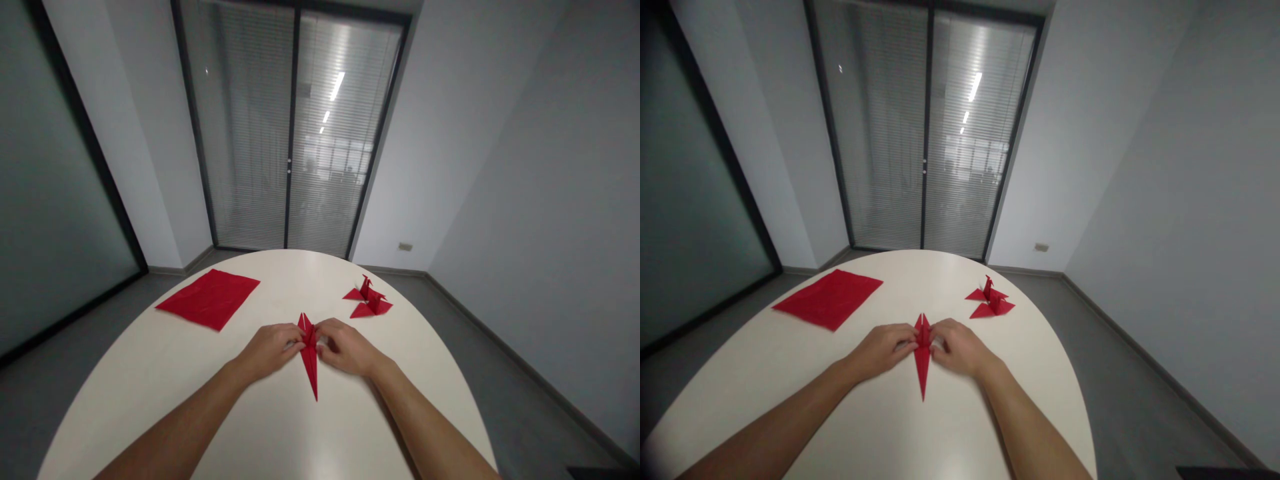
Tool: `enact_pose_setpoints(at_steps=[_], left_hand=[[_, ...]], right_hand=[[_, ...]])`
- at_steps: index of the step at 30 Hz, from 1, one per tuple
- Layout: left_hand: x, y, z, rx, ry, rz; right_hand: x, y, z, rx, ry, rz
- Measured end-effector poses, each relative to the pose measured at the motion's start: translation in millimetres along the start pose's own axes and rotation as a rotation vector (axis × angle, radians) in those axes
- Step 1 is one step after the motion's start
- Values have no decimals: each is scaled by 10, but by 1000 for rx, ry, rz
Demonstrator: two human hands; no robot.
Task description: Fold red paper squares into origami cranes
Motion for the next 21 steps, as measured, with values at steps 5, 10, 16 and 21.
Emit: enact_pose_setpoints(at_steps=[5, 10, 16, 21], left_hand=[[-15, -58, -39, 30, 55, 44], [-38, -149, -70, 136, 98, 110], [-39, -236, -89, 207, 98, 150], [-21, -206, -43, 180, 120, 81]], right_hand=[[-11, 50, -12, 1, 54, -37], [-17, 105, -65, 6, 90, -47], [-14, 177, -116, 28, 129, -113], [-42, 141, -133, -14, 147, -57]])
Point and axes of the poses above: each hand's wrist, its own x-axis away from the middle knuckle, its own z-axis out of the back of the hand, y = z × x, the point moved 8 cm from there along -x, towards the middle knuckle, and after that the axes turned 11 degrees about z, right-handed, at the moved point
